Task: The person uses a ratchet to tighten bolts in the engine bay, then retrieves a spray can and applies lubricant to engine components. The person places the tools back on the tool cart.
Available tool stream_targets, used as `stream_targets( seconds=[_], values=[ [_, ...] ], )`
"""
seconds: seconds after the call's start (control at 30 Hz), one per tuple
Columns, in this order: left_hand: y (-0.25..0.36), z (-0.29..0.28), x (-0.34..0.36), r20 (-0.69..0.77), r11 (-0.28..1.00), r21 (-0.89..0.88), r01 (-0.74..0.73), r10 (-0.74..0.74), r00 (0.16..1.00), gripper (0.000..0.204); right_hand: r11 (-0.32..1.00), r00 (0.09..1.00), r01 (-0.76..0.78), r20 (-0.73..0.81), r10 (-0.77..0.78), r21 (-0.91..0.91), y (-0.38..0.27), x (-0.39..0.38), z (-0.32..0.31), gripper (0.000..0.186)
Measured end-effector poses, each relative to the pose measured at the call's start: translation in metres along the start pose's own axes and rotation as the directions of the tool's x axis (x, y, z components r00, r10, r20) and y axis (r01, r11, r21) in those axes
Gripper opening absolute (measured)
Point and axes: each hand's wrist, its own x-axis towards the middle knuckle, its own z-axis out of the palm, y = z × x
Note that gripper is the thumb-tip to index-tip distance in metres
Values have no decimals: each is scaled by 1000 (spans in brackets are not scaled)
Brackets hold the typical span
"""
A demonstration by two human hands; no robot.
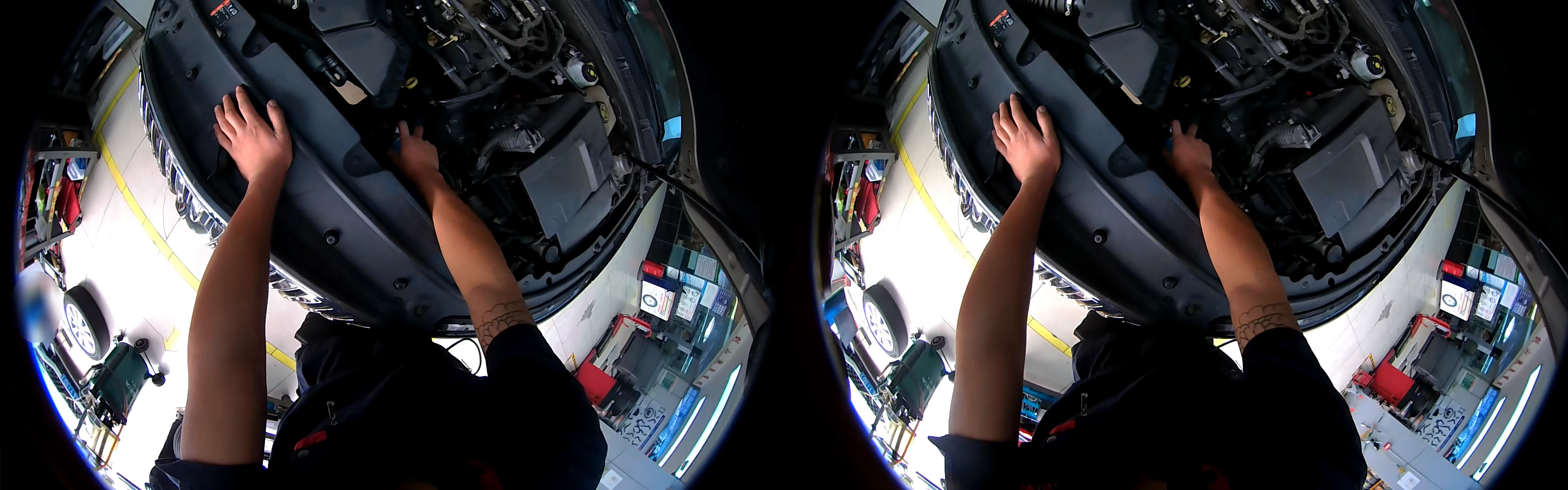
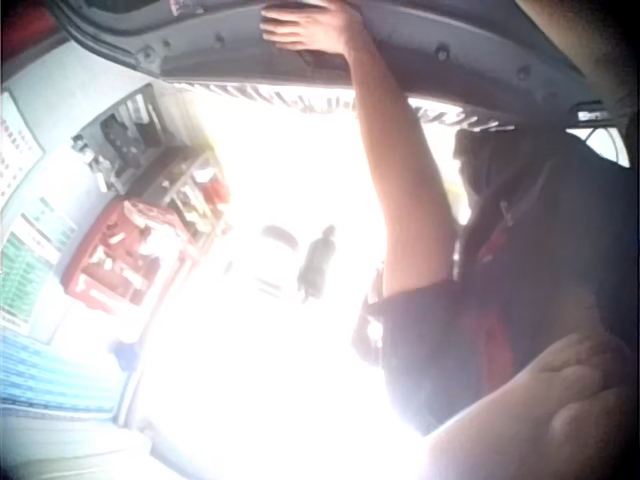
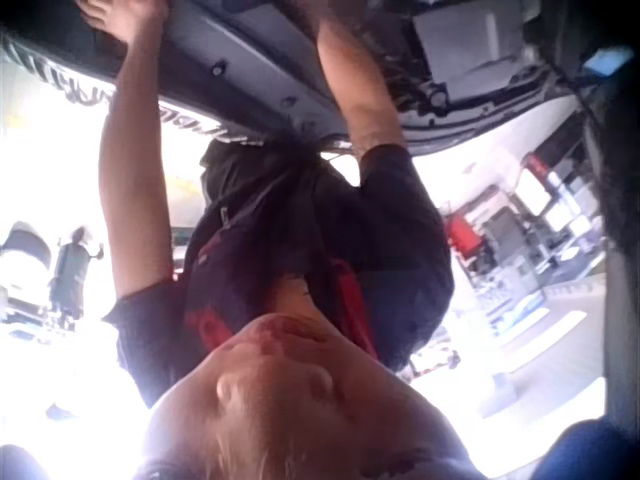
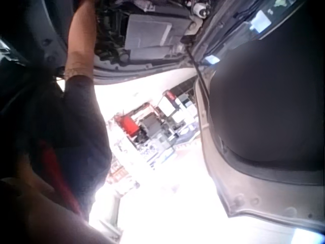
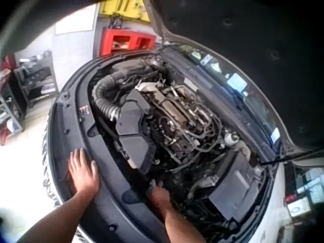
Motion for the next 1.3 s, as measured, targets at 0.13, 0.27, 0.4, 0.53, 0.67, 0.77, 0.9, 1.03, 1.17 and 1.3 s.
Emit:
stream_targets(
  seconds=[0.13,0.27,0.4,0.53,0.67,0.77,0.9,1.03,1.17,1.3],
  values=[
    [-1,2,0,2,1000,6,-1,1,1000,67,1000,1000,-9,11,9,14,-1,-1,-1,74],
    [0,0,0,-14,999,-38,-18,18,1000,66,999,1000,-9,2,9,33,0,-1,-1,74],
    [0,-2,1,-5,999,-40,-13,13,1000,66,999,1000,-1,14,1,42,-3,-4,-3,74],
    [4,-4,1,0,999,-44,-18,18,1000,66,998,1000,5,24,-7,63,-2,-2,-2,74],
    [1,-3,1,7,999,-39,-12,12,1000,66,997,999,14,52,-18,73,-3,-3,-3,73],
    [-1,-3,2,8,999,-33,-22,22,1000,65,996,997,24,71,-30,87,-4,-6,-2,73],
    [-2,-2,2,11,999,-37,-31,31,999,66,993,996,60,54,-66,101,-1,-5,2,74],
    [-2,-1,2,17,999,-37,-30,30,999,66,992,997,54,56,-61,115,-1,-6,0,73],
    [-3,-1,2,20,999,-32,-32,33,999,66,990,996,67,55,-75,126,-2,-7,1,73],
    [-2,-2,2,21,998,-53,-25,26,999,66,988,993,102,44,-108,118,1,-6,4,73]
  ],
)
